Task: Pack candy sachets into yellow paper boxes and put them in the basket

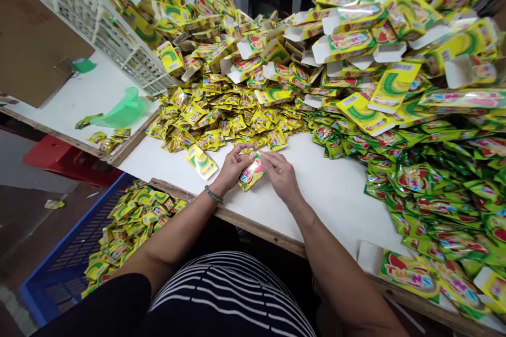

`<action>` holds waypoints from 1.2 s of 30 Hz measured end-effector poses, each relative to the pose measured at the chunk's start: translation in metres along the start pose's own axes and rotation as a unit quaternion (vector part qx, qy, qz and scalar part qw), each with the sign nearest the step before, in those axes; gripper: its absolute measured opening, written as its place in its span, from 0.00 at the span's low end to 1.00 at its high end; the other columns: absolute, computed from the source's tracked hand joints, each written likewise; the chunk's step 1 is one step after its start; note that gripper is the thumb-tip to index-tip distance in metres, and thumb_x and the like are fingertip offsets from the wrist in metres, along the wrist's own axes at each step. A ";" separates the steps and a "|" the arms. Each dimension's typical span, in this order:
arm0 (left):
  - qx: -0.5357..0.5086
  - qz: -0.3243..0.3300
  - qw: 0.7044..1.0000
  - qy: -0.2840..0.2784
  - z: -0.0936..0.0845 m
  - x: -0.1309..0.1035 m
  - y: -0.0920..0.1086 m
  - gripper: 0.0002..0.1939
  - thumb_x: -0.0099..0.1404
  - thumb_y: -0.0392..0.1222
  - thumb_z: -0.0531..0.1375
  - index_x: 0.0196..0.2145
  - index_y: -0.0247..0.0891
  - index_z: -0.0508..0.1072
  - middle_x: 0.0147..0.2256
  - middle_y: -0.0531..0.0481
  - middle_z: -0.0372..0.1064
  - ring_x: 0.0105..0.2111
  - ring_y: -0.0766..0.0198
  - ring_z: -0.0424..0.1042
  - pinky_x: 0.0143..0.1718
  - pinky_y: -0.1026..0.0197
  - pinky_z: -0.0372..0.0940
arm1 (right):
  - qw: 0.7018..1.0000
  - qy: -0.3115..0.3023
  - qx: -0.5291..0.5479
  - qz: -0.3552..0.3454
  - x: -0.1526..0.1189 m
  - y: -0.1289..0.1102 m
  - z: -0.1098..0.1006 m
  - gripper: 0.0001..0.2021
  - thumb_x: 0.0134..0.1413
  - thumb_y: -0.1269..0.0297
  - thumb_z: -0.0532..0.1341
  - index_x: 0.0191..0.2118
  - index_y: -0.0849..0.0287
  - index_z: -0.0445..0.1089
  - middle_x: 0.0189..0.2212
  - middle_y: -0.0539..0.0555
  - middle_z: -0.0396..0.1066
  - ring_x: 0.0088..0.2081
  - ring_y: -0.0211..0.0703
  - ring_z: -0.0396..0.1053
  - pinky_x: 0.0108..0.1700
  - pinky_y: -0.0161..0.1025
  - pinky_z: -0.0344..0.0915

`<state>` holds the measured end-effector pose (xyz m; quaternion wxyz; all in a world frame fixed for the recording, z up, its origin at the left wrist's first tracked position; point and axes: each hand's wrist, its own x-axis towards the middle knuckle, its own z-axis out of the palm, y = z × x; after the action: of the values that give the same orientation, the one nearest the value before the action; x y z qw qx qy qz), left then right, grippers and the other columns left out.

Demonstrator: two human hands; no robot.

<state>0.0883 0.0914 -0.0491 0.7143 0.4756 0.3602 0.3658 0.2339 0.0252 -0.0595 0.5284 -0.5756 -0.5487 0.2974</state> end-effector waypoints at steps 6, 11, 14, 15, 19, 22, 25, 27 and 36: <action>0.026 -0.009 1.000 0.001 -0.002 -0.001 0.003 0.34 0.47 0.53 0.71 0.46 0.37 0.63 0.18 0.62 0.63 0.17 0.74 0.61 0.21 0.70 0.53 | 0.997 -0.016 -0.058 -0.057 0.006 -0.002 0.003 0.18 0.63 0.52 0.52 0.42 0.52 0.78 0.41 0.54 0.77 0.46 0.47 0.70 0.52 0.45 0.65; 0.140 -0.080 0.969 -0.189 0.006 -0.001 0.002 0.28 0.50 0.53 0.69 0.43 0.33 0.71 0.24 0.54 0.72 0.20 0.72 0.65 0.24 0.69 0.57 | 0.943 0.196 -0.267 0.039 0.024 0.018 -0.039 0.18 0.63 0.54 0.51 0.38 0.59 0.75 0.39 0.62 0.75 0.45 0.52 0.68 0.51 0.51 0.63; 0.220 -0.082 0.938 -0.257 0.006 -0.001 -0.001 0.22 0.49 0.52 0.69 0.36 0.31 0.77 0.28 0.47 0.75 0.26 0.68 0.69 0.30 0.66 0.62 | 0.847 0.284 -0.439 0.090 0.027 0.042 -0.071 0.15 0.57 0.60 0.57 0.44 0.63 0.72 0.51 0.69 0.68 0.53 0.63 0.60 0.51 0.60 0.59; 0.242 -0.070 0.934 -0.253 0.005 -0.001 -0.002 0.21 0.49 0.52 0.69 0.35 0.32 0.78 0.30 0.46 0.76 0.28 0.67 0.70 0.32 0.65 0.63 | 0.834 0.280 -0.466 0.101 0.027 0.049 -0.078 0.15 0.56 0.63 0.57 0.46 0.63 0.71 0.52 0.70 0.66 0.53 0.64 0.59 0.49 0.59 0.59; 0.301 -0.015 0.932 -0.200 -0.002 0.002 -0.009 0.21 0.52 0.52 0.67 0.38 0.33 0.79 0.32 0.46 0.77 0.30 0.65 0.70 0.34 0.65 0.64 | 0.841 0.242 -0.466 0.132 0.028 0.064 -0.087 0.18 0.53 0.71 0.51 0.47 0.64 0.71 0.46 0.68 0.69 0.42 0.55 0.67 0.42 0.50 0.63; 0.340 0.022 0.929 -0.145 -0.006 0.006 -0.014 0.19 0.57 0.53 0.64 0.36 0.33 0.79 0.30 0.46 0.76 0.30 0.65 0.70 0.33 0.65 0.63 | 0.854 0.246 -0.446 0.108 0.028 0.055 -0.080 0.18 0.54 0.69 0.50 0.47 0.64 0.72 0.42 0.66 0.71 0.39 0.53 0.69 0.40 0.47 0.63; 0.402 0.048 0.911 -0.076 -0.008 0.008 -0.015 0.16 0.60 0.50 0.60 0.36 0.35 0.79 0.32 0.48 0.77 0.31 0.64 0.71 0.33 0.65 0.62 | 0.891 0.209 -0.402 0.040 0.026 0.042 -0.069 0.17 0.54 0.66 0.52 0.45 0.63 0.73 0.40 0.64 0.74 0.41 0.54 0.69 0.45 0.48 0.64; 0.449 0.054 0.892 -0.029 -0.006 0.009 -0.009 0.13 0.61 0.47 0.59 0.37 0.36 0.78 0.34 0.48 0.77 0.32 0.63 0.71 0.33 0.64 0.62 | 0.923 0.173 -0.342 0.034 0.026 0.036 -0.063 0.16 0.52 0.66 0.53 0.43 0.62 0.74 0.38 0.61 0.76 0.41 0.53 0.70 0.47 0.49 0.65; 0.696 0.147 0.702 -0.012 0.042 0.069 0.036 0.12 0.65 0.36 0.55 0.43 0.33 0.75 0.42 0.38 0.74 0.43 0.53 0.72 0.43 0.58 0.62 | 0.956 0.133 -0.201 0.169 0.037 0.050 -0.053 0.18 0.50 0.63 0.59 0.47 0.60 0.72 0.30 0.55 0.76 0.35 0.49 0.73 0.41 0.45 0.67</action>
<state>0.1507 0.1435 -0.0147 0.1214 0.8889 0.4289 0.1052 0.3072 0.0536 -0.0833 0.4117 -0.7888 -0.4164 0.1868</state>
